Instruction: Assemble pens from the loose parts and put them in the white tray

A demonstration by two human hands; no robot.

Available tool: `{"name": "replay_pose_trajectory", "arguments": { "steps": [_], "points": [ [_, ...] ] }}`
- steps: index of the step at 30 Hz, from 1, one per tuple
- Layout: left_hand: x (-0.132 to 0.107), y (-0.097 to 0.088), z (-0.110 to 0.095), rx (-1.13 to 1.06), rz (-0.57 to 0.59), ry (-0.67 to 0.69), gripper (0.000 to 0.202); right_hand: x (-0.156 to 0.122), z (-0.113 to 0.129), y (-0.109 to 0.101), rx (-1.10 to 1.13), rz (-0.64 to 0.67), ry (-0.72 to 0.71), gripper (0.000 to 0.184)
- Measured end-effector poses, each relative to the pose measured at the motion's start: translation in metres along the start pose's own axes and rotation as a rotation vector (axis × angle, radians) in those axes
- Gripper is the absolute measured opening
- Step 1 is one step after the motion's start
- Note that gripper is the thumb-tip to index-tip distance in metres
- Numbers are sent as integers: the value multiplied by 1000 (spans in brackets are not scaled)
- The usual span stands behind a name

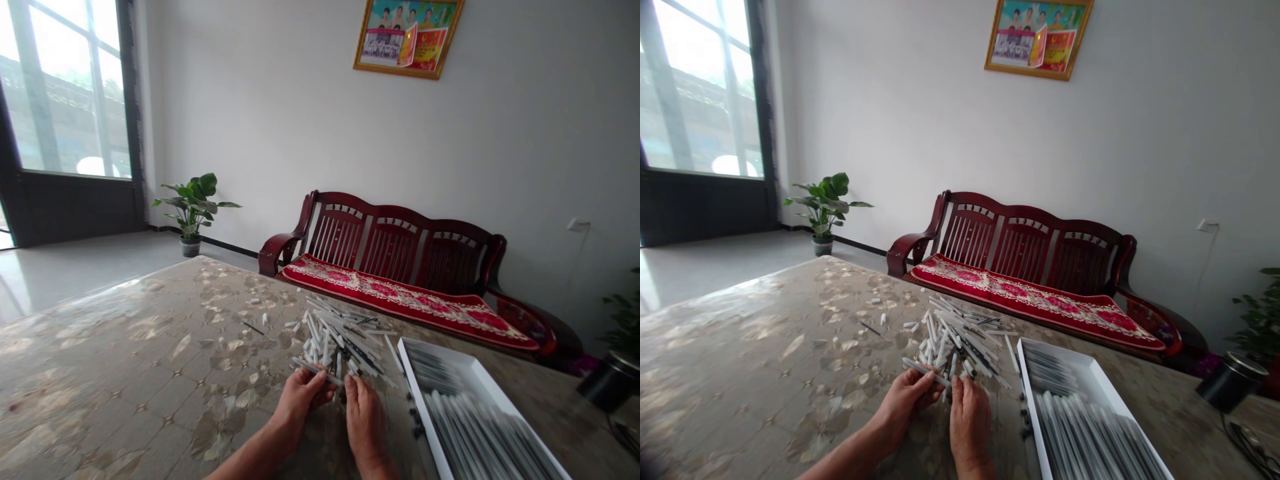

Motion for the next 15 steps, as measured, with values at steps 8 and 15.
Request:
{"name": "replay_pose_trajectory", "arguments": {
  "steps": [8,15],
  "points": [
    [-1,1,-6,5,-1,-8,34,-3,10,-12,86,-36,-27,39],
    [0,-2,-1,11,-8,-4,32,0,1,0,-21,-22,-9,55]
  ]
}}
Point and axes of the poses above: each hand's wrist, its own x-axis towards the middle knuckle, its own y-axis out of the palm, z = x × y, the point moved 9 cm from there along x, towards the middle knuckle, and after that the axes turned 9 degrees about y, right-handed, at the moved point
